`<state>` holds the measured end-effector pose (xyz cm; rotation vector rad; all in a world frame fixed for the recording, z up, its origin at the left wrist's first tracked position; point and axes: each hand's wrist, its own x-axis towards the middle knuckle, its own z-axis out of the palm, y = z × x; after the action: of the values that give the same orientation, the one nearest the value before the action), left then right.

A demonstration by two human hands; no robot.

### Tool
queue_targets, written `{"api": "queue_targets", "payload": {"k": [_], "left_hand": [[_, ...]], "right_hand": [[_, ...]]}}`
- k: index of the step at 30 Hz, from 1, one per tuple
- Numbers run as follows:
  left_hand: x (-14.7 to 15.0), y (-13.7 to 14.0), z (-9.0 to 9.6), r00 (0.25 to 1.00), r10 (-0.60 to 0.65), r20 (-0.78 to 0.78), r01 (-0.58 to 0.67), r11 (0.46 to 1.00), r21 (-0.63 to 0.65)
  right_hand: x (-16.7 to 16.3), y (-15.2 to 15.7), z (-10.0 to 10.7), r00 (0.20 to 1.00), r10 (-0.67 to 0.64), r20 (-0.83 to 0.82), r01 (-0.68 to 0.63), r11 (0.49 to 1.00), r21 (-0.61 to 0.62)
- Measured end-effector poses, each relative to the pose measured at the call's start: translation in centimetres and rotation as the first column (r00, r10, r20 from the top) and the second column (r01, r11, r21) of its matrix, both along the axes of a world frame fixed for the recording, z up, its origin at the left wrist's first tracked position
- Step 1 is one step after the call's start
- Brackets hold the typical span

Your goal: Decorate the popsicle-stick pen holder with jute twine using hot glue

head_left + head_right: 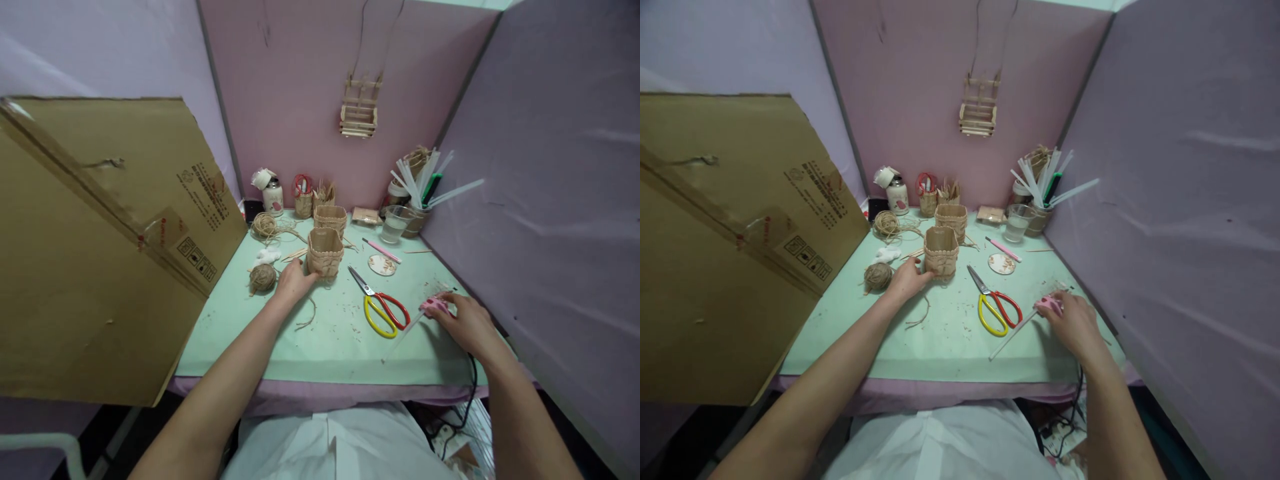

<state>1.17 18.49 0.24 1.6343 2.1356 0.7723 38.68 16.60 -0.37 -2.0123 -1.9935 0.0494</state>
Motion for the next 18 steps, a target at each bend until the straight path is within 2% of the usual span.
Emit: {"api": "queue_targets", "payload": {"k": [4, 8, 14, 18], "left_hand": [[-1.2, 1.3, -0.7, 0.988, -0.136, 0.071, 0.126, 0.984, 0.127], [-1.8, 2.3, -1.3, 0.95, -0.264, 0.166, 0.232, 0.954, 0.191], [-1.6, 3.0, -0.9, 0.846, -0.441, 0.298, 0.374, 0.891, 0.256], [-1.6, 3.4, -0.7, 0.822, -0.459, 0.336, 0.391, 0.885, 0.254]], "right_hand": [[1.5, -0.9, -0.7, 0.989, -0.119, 0.094, 0.128, 0.987, -0.098], [1.8, -1.6, -1.4, 0.984, -0.127, 0.127, 0.147, 0.975, -0.165], [1.1, -1.6, -1.8, 0.979, -0.173, 0.11, 0.19, 0.967, -0.169], [1.1, -1.1, -2.4, 0.98, -0.14, 0.144, 0.16, 0.978, -0.136]]}}
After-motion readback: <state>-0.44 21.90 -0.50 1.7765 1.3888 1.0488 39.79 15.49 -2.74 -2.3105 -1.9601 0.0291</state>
